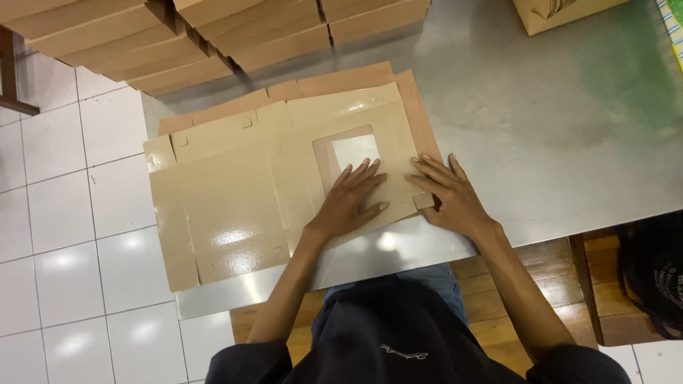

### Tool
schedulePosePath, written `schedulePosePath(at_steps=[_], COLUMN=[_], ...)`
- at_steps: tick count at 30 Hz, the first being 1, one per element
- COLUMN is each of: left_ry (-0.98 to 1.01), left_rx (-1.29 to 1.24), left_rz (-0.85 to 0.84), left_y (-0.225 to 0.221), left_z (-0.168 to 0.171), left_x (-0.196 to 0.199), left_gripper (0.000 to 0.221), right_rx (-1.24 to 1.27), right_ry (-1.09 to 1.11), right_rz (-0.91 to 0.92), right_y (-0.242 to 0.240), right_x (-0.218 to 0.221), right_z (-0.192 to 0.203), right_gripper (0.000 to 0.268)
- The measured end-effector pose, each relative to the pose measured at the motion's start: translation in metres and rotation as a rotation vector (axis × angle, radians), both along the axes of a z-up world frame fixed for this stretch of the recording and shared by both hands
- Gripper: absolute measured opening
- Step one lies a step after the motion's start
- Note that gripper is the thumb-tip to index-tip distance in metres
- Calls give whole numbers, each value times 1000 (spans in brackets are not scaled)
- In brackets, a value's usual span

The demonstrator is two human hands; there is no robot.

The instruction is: The person folds flat cardboard pieces into box shapes on a metal table. They fold the side flaps, tuck in the tabs, and press the seams to form the box structure. The person repeats this process for several cardboard pieces.

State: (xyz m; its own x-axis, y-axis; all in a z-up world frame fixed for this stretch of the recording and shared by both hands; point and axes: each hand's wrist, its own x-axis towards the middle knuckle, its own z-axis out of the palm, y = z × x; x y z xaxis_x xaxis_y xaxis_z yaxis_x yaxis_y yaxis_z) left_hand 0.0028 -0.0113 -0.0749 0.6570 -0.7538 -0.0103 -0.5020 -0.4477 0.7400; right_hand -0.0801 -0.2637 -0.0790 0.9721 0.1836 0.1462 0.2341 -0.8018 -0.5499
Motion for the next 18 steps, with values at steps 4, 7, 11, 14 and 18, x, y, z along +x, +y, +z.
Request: schedulePosePath(at_steps=[4, 7, 11, 14, 18], left_ry=[-48, -107, -151, -178, -134], left_rx=[13, 39, 93, 88, 27], left_rz=[38, 66, 103, 100, 73], left_y=[7, 7, -6, -19, -31], left_z=[-3, -2, -4, 0, -1], left_x=[3, 7, 11, 17, 21], left_gripper=[55, 51, 48, 48, 52], right_rx=[2, 37, 42, 50, 65], right_ry=[-83, -126, -162, -129, -73], right_rz=[7, -1, -16, -18, -24], right_y=[5, 7, 5, 3, -4], right_x=[-12, -15, -11, -4, 8], right_z=[-7, -8, 1, 11, 14], right_gripper=[43, 31, 22, 18, 18])
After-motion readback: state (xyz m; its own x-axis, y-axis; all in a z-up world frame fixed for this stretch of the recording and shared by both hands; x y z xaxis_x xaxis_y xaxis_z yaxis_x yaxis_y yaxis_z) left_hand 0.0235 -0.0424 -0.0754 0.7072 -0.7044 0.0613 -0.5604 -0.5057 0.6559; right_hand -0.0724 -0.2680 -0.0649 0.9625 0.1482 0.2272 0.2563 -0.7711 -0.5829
